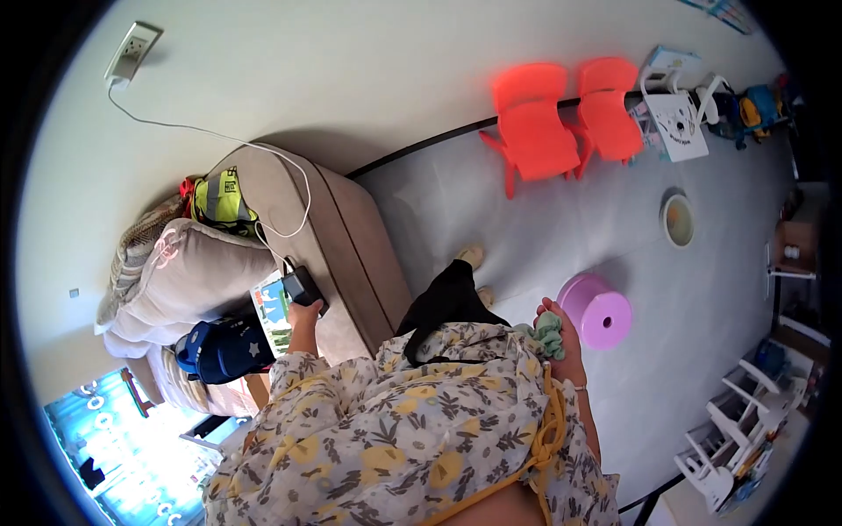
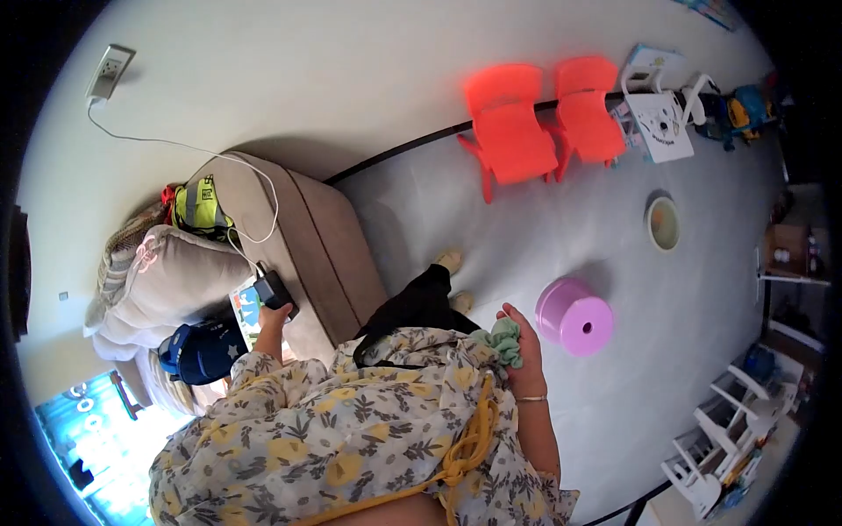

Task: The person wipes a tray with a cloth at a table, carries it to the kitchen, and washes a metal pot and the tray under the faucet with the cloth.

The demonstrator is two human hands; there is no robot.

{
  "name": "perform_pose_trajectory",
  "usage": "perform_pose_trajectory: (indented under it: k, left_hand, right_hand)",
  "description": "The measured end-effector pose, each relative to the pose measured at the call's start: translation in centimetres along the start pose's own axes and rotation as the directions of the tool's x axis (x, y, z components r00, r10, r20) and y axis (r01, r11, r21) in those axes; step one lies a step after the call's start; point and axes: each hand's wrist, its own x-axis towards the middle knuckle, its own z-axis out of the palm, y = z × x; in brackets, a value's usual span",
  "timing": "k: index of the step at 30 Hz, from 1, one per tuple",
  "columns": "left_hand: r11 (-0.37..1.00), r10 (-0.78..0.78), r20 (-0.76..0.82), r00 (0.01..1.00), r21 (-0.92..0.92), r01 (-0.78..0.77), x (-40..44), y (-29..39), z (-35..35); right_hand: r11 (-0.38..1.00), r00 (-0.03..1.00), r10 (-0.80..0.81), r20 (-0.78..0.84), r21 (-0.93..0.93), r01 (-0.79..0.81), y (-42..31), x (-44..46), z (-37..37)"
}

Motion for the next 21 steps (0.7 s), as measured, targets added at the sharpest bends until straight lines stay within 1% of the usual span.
perform_pose_trajectory:
  k: [1, 2, 3, 4, 5, 7, 9, 10, 11, 12, 14, 16, 18, 19, 20, 21]
  left_hand:
    - [0.999, -0.042, -0.010, 0.999, 0.004, 0.042, -0.9, 0.7, -0.6]
    - [0.999, -0.052, -0.004, 0.999, -0.003, 0.052, -1.9, 1.2, -1.3]
    - [1.000, -0.018, -0.026, 1.000, -0.024, 0.018, -2.8, 1.5, -2.0]
    - [0.999, 0.021, -0.057, 0.998, -0.047, -0.024, -3.1, 1.5, -1.9]
    - [0.999, 0.013, -0.052, 0.999, -0.050, -0.016, -3.2, 1.3, -1.9]
    - [0.993, 0.067, -0.036, 0.997, -0.094, -0.070, -3.2, 0.7, -1.8]
    - [0.991, 0.087, -0.060, 0.994, -0.092, -0.092, -2.6, 0.0, -1.5]
    - [0.988, 0.110, -0.082, 0.991, -0.095, -0.118, -2.3, -0.3, -1.0]
    - [0.976, 0.150, -0.006, 0.989, -0.161, -0.149, 0.0, -1.7, -1.4]
    - [0.976, 0.144, -0.014, 0.989, -0.162, -0.145, -0.1, -1.9, -1.2]
    - [0.940, 0.246, 0.052, 0.968, -0.255, -0.226, -0.2, -1.8, -2.0]
    - [0.948, 0.242, 0.045, 0.969, -0.225, -0.226, 1.7, -2.7, -0.2]
    - [0.967, 0.179, 0.119, 0.977, -0.203, -0.152, 3.7, -3.4, 0.6]
    - [0.982, 0.131, 0.060, 0.990, -0.148, -0.120, 1.8, -1.8, -0.6]
    - [0.982, 0.108, 0.044, 0.993, -0.159, -0.100, 2.0, -1.8, -0.3]
    - [0.989, 0.092, 0.056, 0.994, -0.118, -0.085, 2.2, -1.9, -0.3]
  right_hand:
    - [1.000, 1.000, 0.001, 0.001, -0.014, -0.001, -0.3, 0.1, 1.0]
    - [0.997, 1.000, -0.023, -0.007, -0.071, 0.022, -0.6, 0.0, 1.9]
    - [0.991, 0.999, -0.046, -0.013, -0.126, 0.044, -0.8, 0.0, 2.7]
    - [0.990, 0.999, -0.047, -0.005, -0.131, 0.046, -0.8, 0.3, 2.9]
    - [0.986, 0.998, -0.059, 0.001, -0.158, 0.058, -1.1, 0.4, 3.5]
    - [0.981, 0.998, -0.069, 0.011, -0.182, 0.069, -1.2, 0.3, 5.1]
    - [0.978, 0.996, -0.067, -0.054, -0.203, 0.054, -1.0, -0.2, 6.8]
    - [0.977, 0.997, -0.063, -0.051, -0.205, 0.051, -0.9, 0.1, 6.5]
    - [0.974, 0.998, -0.041, -0.037, -0.224, 0.032, 0.9, 0.8, 6.6]
    - [0.970, 1.000, -0.014, -0.012, -0.242, 0.010, 0.6, 1.2, 5.7]
    - [0.968, 1.000, -0.008, 0.001, -0.252, 0.008, 0.7, 1.5, 5.3]
    - [0.966, 1.000, -0.010, 0.010, -0.258, 0.012, 1.0, 1.5, 5.0]
    - [0.963, 0.999, -0.034, -0.009, -0.268, 0.030, 2.0, 1.1, 5.9]
    - [0.964, 0.999, -0.037, 0.002, -0.265, 0.037, 2.0, 0.8, 6.1]
    - [0.953, 0.998, -0.058, -0.015, -0.300, 0.051, 2.0, 0.4, 6.3]
    - [0.940, 0.997, -0.080, -0.021, -0.335, 0.069, 2.0, 0.3, 6.4]
